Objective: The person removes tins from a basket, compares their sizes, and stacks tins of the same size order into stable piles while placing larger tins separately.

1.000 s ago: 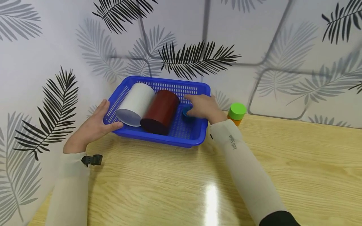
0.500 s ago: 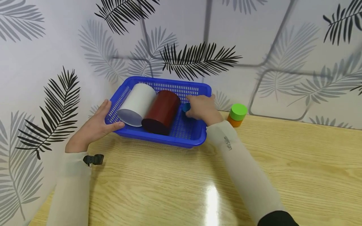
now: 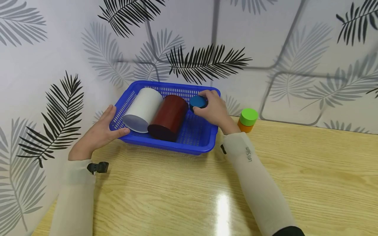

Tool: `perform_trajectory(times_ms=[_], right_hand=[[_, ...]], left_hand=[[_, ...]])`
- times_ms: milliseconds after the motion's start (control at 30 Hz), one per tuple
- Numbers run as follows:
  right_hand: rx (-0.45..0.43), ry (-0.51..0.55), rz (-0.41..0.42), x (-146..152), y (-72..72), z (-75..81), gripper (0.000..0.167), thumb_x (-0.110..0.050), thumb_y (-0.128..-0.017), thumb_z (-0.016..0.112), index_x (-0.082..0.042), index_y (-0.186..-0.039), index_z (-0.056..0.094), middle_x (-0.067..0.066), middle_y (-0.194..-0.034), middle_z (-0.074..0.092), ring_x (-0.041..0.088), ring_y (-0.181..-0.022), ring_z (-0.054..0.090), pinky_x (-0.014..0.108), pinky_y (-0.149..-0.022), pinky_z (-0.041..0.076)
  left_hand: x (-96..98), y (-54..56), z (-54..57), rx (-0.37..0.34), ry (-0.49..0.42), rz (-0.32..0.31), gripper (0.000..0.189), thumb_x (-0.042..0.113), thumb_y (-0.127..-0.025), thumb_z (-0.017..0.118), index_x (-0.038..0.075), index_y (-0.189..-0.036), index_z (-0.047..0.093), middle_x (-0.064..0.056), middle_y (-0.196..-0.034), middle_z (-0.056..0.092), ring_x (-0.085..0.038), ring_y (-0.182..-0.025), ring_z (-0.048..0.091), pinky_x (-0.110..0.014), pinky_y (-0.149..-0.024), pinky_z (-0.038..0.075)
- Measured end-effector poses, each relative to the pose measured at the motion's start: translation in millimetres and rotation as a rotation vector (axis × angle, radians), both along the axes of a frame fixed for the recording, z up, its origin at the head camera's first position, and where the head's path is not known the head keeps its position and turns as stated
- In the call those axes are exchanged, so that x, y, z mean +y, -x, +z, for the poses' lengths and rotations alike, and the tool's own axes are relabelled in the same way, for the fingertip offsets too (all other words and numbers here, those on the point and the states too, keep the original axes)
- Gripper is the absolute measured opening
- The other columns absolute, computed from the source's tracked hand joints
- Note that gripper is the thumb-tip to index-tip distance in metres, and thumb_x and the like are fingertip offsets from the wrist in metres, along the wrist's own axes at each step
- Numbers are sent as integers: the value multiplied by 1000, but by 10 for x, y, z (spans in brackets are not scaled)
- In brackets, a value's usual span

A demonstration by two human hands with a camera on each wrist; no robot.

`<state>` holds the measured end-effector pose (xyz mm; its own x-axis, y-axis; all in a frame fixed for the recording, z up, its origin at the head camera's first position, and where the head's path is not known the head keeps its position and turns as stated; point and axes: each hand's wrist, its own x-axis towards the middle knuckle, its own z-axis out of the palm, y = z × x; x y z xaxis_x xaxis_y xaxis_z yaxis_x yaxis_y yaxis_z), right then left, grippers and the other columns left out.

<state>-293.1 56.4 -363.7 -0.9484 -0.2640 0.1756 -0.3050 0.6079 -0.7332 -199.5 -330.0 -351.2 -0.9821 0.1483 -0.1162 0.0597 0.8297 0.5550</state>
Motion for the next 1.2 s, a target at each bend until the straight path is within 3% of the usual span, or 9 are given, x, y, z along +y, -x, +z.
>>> perform_trajectory(times_ms=[133, 233, 667, 900, 1200], right_hand=[[-38, 227, 31, 78, -37, -71, 61, -30, -89, 70, -10, -143, 51, 13, -138, 52, 29, -109, 53, 43, -92, 48], [-45, 298, 52, 101, -56, -82, 62, -31, -90, 70, -11, -145, 51, 12, -140, 52, 28, -113, 53, 44, -95, 48], [35, 376, 18, 348, -124, 28, 65, -33, -92, 72, -6, -147, 49, 13, -134, 56, 27, -115, 53, 42, -92, 50], [34, 381, -37, 544, -157, 94, 62, -28, -94, 72, -3, -147, 49, 16, -136, 57, 30, -120, 54, 48, -107, 38], [9, 339, -118, 865, -212, 225, 64, -30, -94, 74, -7, -147, 48, 14, -136, 56, 28, -118, 52, 43, -98, 45]], left_hand=[[-9, -6, 2, -7, -1, -2, 112, 53, -93, 67, 9, -161, -10, -8, -167, -18, -35, -151, -13, -67, -115, 7], [-22, -12, 2, -14, 2, -1, 112, 54, -93, 67, 10, -161, -10, -8, -167, -18, -35, -151, -13, -67, -115, 7], [-2, -4, 15, -7, 18, -8, 112, 52, -94, 68, 6, -160, -9, -11, -167, -17, -38, -152, -10, -64, -117, 7], [-7, -15, 19, -10, 4, -4, 111, 53, -94, 67, 7, -160, -9, -10, -167, -17, -38, -151, -10, -65, -116, 7], [15, 0, 15, -16, 4, -18, 112, 52, -94, 67, 5, -160, -10, -13, -166, -18, -41, -151, -10, -67, -115, 7]])
